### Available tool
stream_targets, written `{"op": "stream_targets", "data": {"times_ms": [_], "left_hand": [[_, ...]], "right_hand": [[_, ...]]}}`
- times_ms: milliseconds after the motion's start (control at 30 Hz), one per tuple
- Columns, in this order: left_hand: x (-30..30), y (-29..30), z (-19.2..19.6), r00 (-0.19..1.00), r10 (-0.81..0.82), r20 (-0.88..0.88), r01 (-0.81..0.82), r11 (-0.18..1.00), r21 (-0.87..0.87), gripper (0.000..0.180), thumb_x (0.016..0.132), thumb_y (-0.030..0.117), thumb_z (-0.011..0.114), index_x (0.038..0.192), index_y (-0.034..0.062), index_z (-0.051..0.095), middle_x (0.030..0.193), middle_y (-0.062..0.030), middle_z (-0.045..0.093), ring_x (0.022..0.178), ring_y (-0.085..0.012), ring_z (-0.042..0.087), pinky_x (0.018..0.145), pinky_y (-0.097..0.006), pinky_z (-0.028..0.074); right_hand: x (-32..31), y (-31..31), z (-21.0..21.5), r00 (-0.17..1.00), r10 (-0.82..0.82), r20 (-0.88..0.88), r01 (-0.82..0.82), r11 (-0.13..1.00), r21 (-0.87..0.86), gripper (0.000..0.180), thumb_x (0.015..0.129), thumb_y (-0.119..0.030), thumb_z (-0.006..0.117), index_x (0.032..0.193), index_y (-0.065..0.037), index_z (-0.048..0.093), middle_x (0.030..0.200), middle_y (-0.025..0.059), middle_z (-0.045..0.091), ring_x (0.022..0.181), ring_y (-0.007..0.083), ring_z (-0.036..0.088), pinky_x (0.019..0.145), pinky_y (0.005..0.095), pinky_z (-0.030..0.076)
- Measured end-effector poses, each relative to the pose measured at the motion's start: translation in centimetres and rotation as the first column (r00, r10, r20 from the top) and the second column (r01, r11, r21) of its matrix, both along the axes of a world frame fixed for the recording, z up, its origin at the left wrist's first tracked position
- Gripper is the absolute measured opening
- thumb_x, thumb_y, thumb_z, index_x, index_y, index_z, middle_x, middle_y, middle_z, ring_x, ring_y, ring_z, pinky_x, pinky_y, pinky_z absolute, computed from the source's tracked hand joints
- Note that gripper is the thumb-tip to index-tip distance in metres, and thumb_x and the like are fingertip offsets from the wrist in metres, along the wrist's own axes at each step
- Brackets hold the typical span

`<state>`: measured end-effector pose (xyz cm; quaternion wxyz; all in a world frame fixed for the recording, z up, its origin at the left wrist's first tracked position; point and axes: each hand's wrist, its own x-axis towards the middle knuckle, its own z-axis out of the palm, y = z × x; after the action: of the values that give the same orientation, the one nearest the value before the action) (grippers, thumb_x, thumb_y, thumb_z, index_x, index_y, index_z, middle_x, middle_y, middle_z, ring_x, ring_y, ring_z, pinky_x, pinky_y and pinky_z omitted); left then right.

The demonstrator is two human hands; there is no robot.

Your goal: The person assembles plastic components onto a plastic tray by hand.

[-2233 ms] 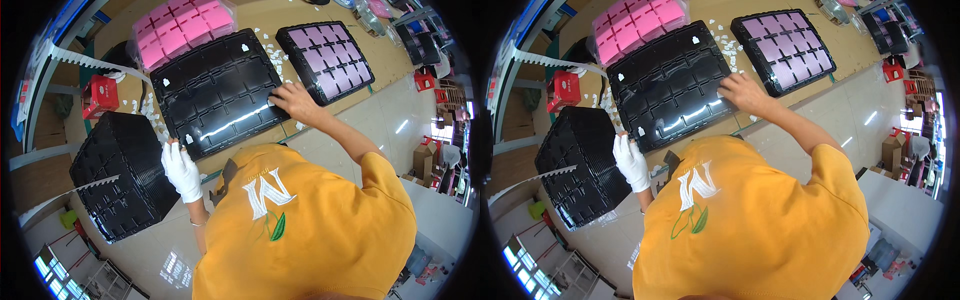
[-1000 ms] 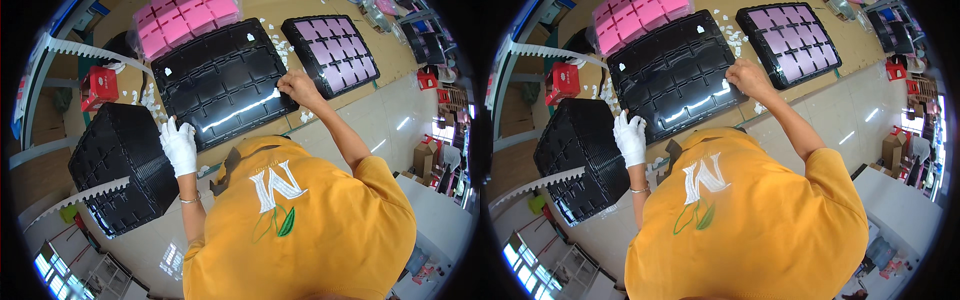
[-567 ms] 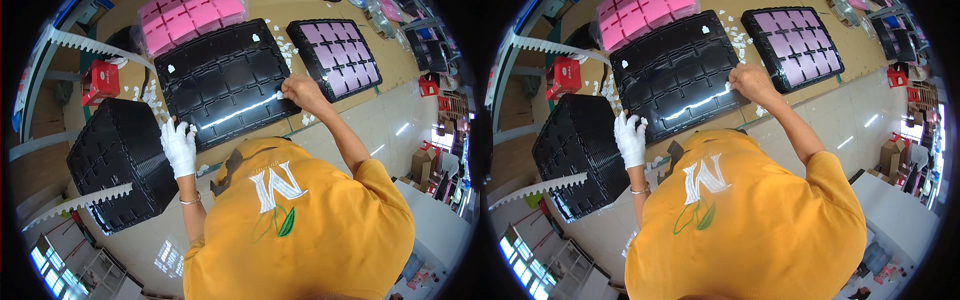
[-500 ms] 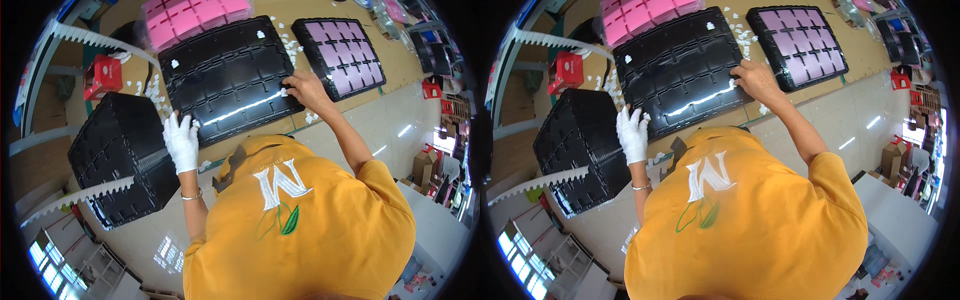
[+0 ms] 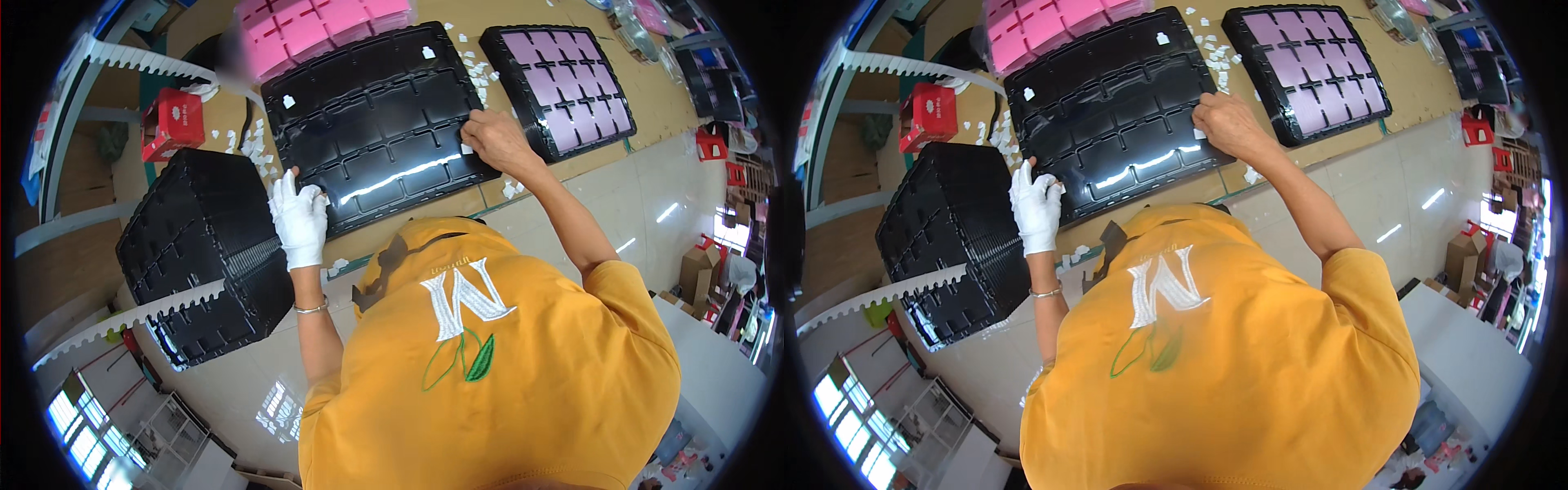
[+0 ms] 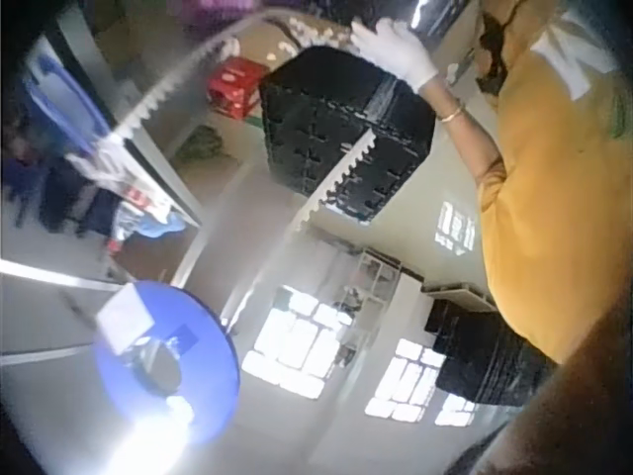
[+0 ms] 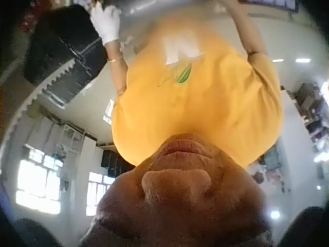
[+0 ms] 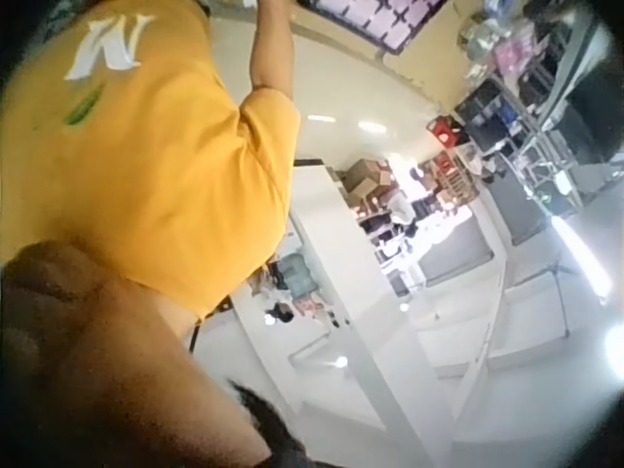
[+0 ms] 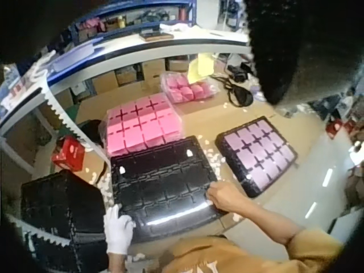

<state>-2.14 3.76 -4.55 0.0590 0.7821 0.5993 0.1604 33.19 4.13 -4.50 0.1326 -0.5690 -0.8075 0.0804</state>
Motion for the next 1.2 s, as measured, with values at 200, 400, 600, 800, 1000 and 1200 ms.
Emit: {"op": "stream_targets", "data": {"times_ms": [200,400,600,800,1000,1200], "left_hand": [[0.2,0.0,0.1,0.999,0.019,0.035,-0.018,1.000,-0.021,0.013,0.068,0.012,0.069,0.080,0.0092,0.067,0.126,-0.0093,0.050,0.117,-0.0317,0.042,0.099,-0.043,0.033],[0.5,-0.7,-0.6,0.998,-0.020,-0.054,0.027,0.991,0.128,0.010,0.070,0.010,0.068,0.080,0.0093,0.066,0.126,-0.0119,0.051,0.115,-0.0325,0.046,0.098,-0.047,0.035],[0.6,-0.9,-0.2,0.997,-0.014,-0.074,0.028,0.981,0.193,0.011,0.069,0.008,0.068,0.079,0.0118,0.066,0.122,-0.0148,0.052,0.115,-0.0343,0.047,0.100,-0.053,0.033],[0.2,-2.6,0.5,1.000,-0.006,0.024,-0.001,0.968,0.252,0.017,0.068,0.002,0.064,0.084,0.0067,0.061,0.122,-0.0160,0.052,0.113,-0.0352,0.048,0.098,-0.049,0.035],[-1.7,0.1,2.3,0.880,0.458,-0.123,-0.430,0.881,0.198,0.021,0.081,0.007,0.054,0.102,0.0075,0.058,0.090,-0.0104,0.061,0.083,-0.0313,0.061,0.069,-0.040,0.050],[-2.5,6.5,1.7,0.908,0.408,-0.094,-0.407,0.913,0.029,0.036,0.084,0.012,0.054,0.120,0.0133,0.055,0.104,-0.0127,0.060,0.085,-0.0316,0.063,0.071,-0.039,0.052]], "right_hand": [[0.2,0.0,-0.1,1.000,0.019,0.012,-0.019,0.999,0.031,0.006,0.075,-0.012,0.064,0.074,-0.006,0.062,0.076,0.0056,0.053,0.075,0.0245,0.054,0.064,0.0366,0.040],[0.3,-2.9,-0.4,0.992,0.096,0.077,-0.108,0.980,0.166,0.003,0.075,-0.008,0.062,0.078,-0.008,0.060,0.077,0.0043,0.052,0.075,0.0228,0.051,0.068,0.0335,0.036],[1.5,-4.5,0.9,0.991,-0.010,-0.133,0.068,0.896,0.438,0.006,0.075,-0.004,0.060,0.078,-0.007,0.056,0.075,0.0063,0.052,0.070,0.0253,0.050,0.064,0.0368,0.038],[7.2,0.5,-3.0,0.874,-0.403,-0.271,0.432,0.900,0.055,0.024,0.085,-0.009,0.054,0.108,-0.004,0.057,0.098,0.0170,0.061,0.088,0.0344,0.060,0.075,0.0408,0.048],[4.9,3.5,-1.3,0.847,-0.396,-0.354,0.414,0.910,-0.027,0.024,0.082,-0.009,0.060,0.107,-0.005,0.060,0.096,0.0163,0.063,0.082,0.0336,0.062,0.071,0.0374,0.049],[2.6,8.8,0.2,0.856,-0.292,-0.427,0.321,0.947,-0.004,0.017,0.083,-0.009,0.059,0.098,-0.004,0.064,0.092,0.0145,0.063,0.082,0.0317,0.062,0.072,0.0362,0.049]]}}
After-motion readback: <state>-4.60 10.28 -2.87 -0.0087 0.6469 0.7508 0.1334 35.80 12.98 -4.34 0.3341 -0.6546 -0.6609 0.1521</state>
